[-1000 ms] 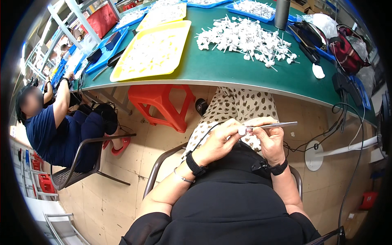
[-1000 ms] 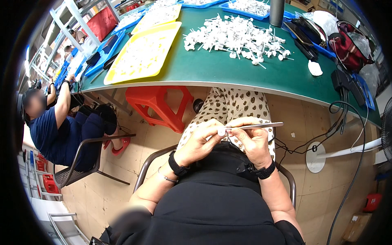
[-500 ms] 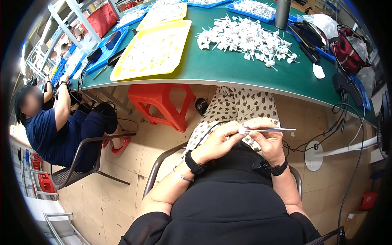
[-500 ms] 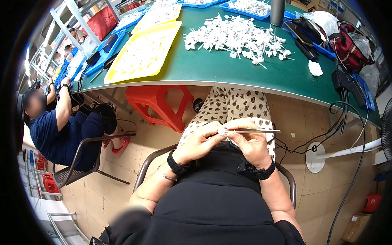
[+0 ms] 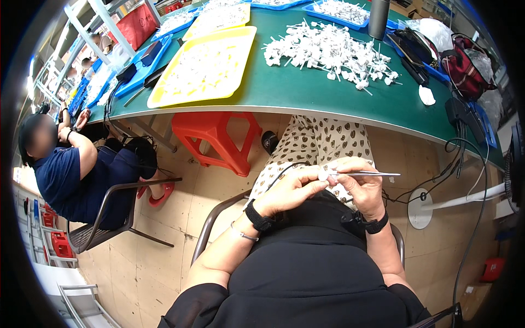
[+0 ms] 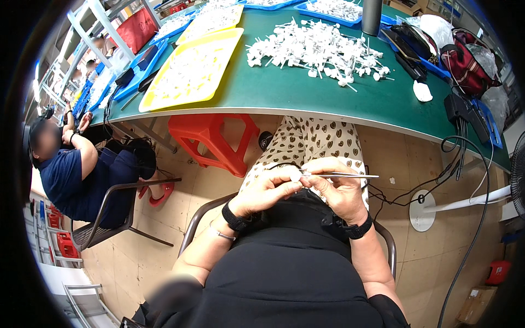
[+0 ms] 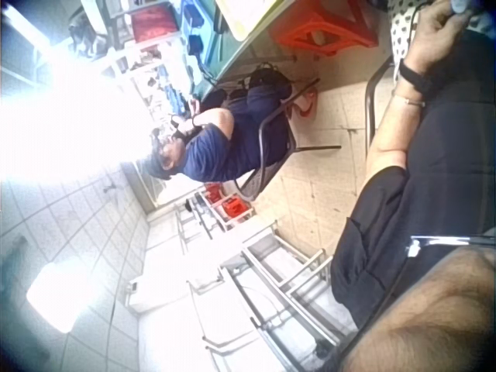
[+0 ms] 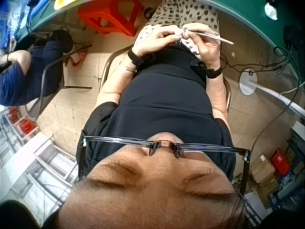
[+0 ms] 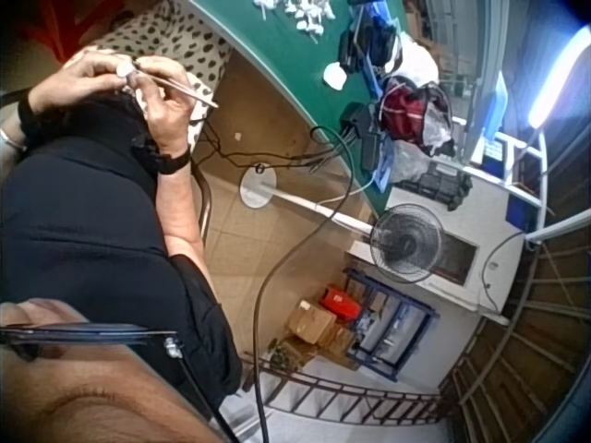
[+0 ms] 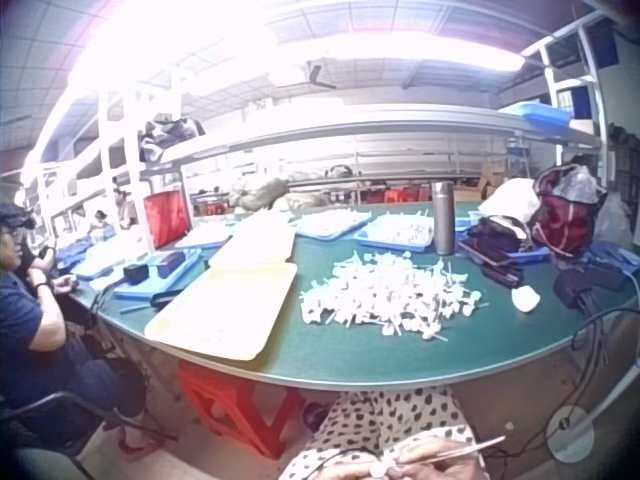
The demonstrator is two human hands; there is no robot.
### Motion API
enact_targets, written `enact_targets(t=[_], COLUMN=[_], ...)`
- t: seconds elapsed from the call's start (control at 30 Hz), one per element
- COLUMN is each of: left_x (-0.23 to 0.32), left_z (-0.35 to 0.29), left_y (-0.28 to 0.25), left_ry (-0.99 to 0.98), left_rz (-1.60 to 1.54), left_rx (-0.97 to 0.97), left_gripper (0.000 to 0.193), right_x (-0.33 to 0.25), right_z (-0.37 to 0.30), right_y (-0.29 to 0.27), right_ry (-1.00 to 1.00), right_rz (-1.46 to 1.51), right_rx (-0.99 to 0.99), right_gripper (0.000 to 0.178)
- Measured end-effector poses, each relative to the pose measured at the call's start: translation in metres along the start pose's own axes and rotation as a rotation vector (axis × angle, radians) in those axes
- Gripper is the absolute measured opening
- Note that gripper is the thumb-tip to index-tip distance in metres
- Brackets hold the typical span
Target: The person sits at a green workbench and uses tweezers to pick up small white plastic components from a pile. They manipulate each component with the tweezers and their fingers, then place the finished items into a yellow tray. The process is repetitive, involving picking, adjusting, and placing individual units.
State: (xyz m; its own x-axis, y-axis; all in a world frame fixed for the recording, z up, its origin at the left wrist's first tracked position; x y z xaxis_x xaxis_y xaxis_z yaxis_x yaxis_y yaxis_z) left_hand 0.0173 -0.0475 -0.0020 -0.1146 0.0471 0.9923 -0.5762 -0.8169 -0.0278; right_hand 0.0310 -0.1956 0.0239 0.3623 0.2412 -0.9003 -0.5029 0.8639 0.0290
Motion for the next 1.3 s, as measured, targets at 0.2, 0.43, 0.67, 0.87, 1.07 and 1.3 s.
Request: enact_targets(t=[0.2,0.43,0.67,0.87,1.07,1.3], left_x=[0.001,-0.006,-0.010,-0.011,-0.014,0.005], left_z=[0.000,0.000,-0.001,-0.002,-0.003,-0.003], left_y=[0.000,0.002,0.002,0.003,0.003,-0.001], left_ry=[0.027,0.041,0.012,-0.028,-0.035,-0.123], left_rz=[0.042,0.003,-0.047,-0.054,-0.110,0.089], left_rx=[-0.020,-0.043,-0.041,-0.061,-0.061,-0.044], left_gripper=[0.009,0.005,0.006,0.008,0.009,0.018], right_x=[0.000,-0.003,-0.006,-0.008,-0.017,-0.035], right_z=[-0.002,0.000,0.001,0.001,0.002,0.005], right_y=[0.001,0.002,0.004,0.006,0.009,0.017], right_ry=[0.012,-0.051,-0.081,-0.091,-0.155,-0.301], right_rz=[-0.048,-0.165,-0.163,-0.147,-0.269,-0.494], right_rx=[0.033,0.008,0.007,0.015,-0.015,-0.050], right_gripper=[0.016,0.016,0.016,0.013,0.013,0.015])
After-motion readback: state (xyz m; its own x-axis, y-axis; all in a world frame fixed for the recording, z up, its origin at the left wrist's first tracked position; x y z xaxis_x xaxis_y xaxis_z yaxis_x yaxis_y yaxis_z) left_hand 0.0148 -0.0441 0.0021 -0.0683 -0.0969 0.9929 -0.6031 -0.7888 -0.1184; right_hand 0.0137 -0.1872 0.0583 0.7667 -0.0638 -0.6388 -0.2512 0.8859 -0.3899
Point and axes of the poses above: each hand's wrist, its own z-axis towards the middle knuckle, its own y-axis out of the palm, x = y × z, the point moved 8 cm from there along z, towards the middle knuckle, and after that the axes turned 6 degrees about -x, right-handed, at the moved point
